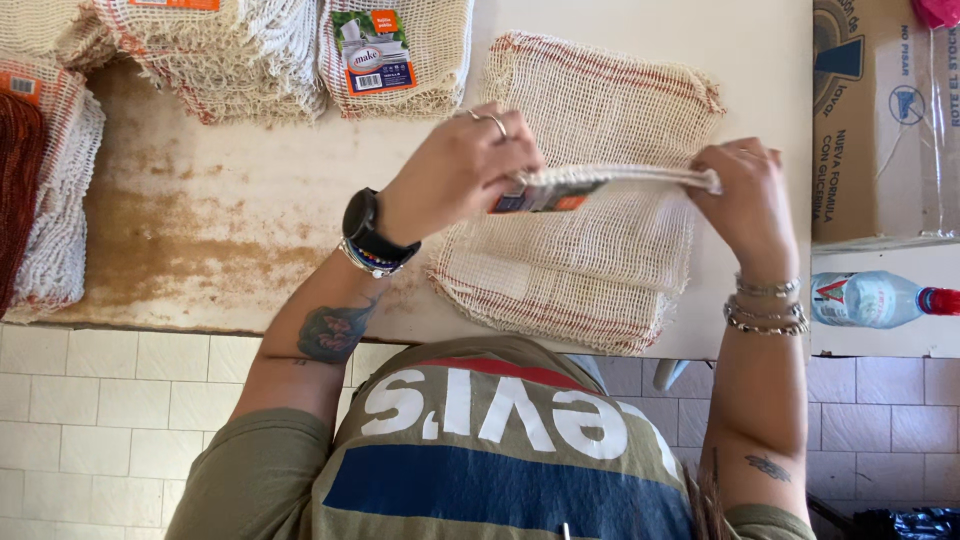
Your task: The person organizes and stacks mesh produce bags by hand on a white surface, unfolding some to check them and placing them into neat piles.
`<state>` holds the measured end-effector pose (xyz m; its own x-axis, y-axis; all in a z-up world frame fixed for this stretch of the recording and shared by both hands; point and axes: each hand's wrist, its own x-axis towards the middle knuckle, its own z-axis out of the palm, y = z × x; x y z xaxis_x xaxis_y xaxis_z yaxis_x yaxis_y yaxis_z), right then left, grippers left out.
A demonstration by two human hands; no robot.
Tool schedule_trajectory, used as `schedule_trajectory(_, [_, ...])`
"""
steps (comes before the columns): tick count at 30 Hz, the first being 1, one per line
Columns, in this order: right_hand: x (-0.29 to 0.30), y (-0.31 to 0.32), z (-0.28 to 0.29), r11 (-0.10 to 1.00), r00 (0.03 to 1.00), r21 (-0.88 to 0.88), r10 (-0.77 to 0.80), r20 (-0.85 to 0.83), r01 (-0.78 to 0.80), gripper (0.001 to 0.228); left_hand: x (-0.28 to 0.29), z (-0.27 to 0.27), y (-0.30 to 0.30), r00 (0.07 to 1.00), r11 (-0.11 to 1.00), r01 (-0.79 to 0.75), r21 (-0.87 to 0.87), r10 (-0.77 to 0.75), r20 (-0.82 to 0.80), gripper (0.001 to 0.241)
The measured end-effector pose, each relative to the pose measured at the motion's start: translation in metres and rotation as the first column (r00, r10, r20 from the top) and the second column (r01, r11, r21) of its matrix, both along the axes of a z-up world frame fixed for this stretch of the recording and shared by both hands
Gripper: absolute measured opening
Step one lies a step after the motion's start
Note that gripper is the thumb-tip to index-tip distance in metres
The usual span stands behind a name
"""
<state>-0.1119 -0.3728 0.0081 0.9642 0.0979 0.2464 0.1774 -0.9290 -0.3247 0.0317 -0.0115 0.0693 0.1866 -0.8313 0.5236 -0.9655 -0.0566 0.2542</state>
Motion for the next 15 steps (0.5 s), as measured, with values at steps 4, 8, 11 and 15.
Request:
schedule_trajectory(4, [-0.024,0.002,0.025,0.917,0.951,-0.285,-0.221,0.218,0.279,0.011,0.021,-0.002,0.008,0.983,0.985,-0.164,-0.056,0.159,-0.091,0.021])
schedule_trajectory(8, [-0.054,0.018,0.049,0.923,0.854,-0.084,-0.310,0.418,0.376,0.018,0.010,0.030,0.015,0.961,0.949,-0.258,-0.180,0.232,-0.151,0.020])
schedule_trajectory(11, [-0.083,0.043,0.058,0.959,0.826,-0.073,-0.195,0.528,0.274,0.030,-0.005,0.020,0.037,0.950,0.947,-0.282,-0.150,0.254,-0.182,0.026])
schedule_trajectory(15, [-0.121,0.081,0.030,0.992,0.855,0.042,-0.121,0.504,0.116,0.029,-0.037,-0.030,0.072,0.874,0.949,-0.312,-0.050,0.266,-0.407,0.043])
